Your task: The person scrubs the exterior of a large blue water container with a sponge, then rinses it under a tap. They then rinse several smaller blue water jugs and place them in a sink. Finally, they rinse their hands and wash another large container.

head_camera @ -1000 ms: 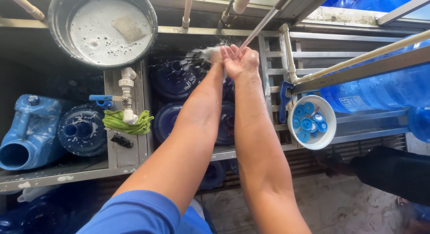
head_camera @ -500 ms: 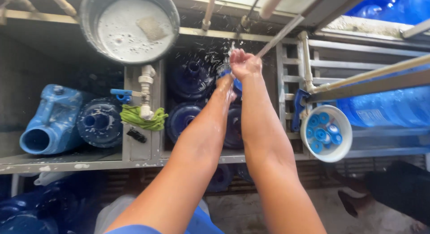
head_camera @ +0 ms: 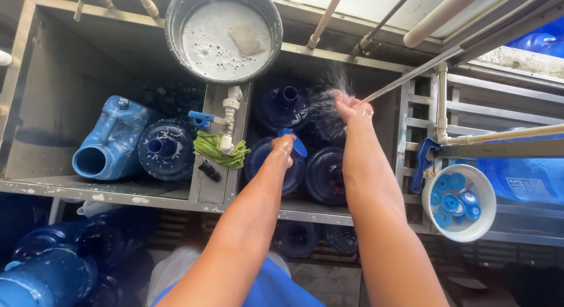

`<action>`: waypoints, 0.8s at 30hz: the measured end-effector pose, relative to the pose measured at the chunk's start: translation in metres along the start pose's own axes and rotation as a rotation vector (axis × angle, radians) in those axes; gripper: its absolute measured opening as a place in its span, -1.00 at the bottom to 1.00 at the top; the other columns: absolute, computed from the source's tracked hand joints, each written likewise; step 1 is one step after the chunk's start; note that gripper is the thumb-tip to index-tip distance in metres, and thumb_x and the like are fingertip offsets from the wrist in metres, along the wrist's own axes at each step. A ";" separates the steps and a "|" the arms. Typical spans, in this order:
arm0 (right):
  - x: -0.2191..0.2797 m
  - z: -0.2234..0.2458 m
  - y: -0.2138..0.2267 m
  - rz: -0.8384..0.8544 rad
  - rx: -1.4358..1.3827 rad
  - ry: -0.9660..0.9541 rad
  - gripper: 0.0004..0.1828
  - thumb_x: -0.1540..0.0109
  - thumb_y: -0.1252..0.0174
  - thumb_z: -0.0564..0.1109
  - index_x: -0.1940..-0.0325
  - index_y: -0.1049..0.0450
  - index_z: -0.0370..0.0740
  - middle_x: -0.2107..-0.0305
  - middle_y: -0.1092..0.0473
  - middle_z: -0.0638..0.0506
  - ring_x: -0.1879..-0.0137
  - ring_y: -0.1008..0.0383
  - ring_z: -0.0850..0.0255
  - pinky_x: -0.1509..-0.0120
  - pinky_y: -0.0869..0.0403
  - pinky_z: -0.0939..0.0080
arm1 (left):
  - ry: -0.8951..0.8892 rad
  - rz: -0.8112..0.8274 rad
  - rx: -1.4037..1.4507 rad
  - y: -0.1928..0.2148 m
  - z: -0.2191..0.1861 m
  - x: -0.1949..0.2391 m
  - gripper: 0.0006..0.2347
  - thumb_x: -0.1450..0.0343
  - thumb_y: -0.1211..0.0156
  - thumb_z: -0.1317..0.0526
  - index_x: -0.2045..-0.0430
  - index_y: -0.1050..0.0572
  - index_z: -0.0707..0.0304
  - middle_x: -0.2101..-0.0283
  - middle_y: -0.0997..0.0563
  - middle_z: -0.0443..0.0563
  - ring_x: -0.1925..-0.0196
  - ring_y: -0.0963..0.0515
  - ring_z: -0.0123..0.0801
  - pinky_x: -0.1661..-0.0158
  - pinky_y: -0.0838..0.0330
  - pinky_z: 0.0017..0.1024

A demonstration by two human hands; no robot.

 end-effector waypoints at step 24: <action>0.021 -0.004 0.000 0.145 0.090 -0.040 -0.39 -0.45 0.43 -0.07 -0.47 0.08 -0.61 -0.41 -0.09 -0.47 -0.47 -0.16 -0.36 -0.44 -0.30 -0.31 | 0.026 0.147 -0.014 -0.030 -0.027 0.057 -0.51 -0.31 -0.18 0.37 -0.17 -0.26 0.28 -0.05 -0.52 0.25 -0.06 -0.59 0.07 0.01 -0.51 0.15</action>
Point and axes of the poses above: each hand's wrist, its own x-axis away from the middle knuckle, its own y-axis out of the back of the hand, z = x × y, the point moved 5 cm from there along -x, towards the middle knuckle
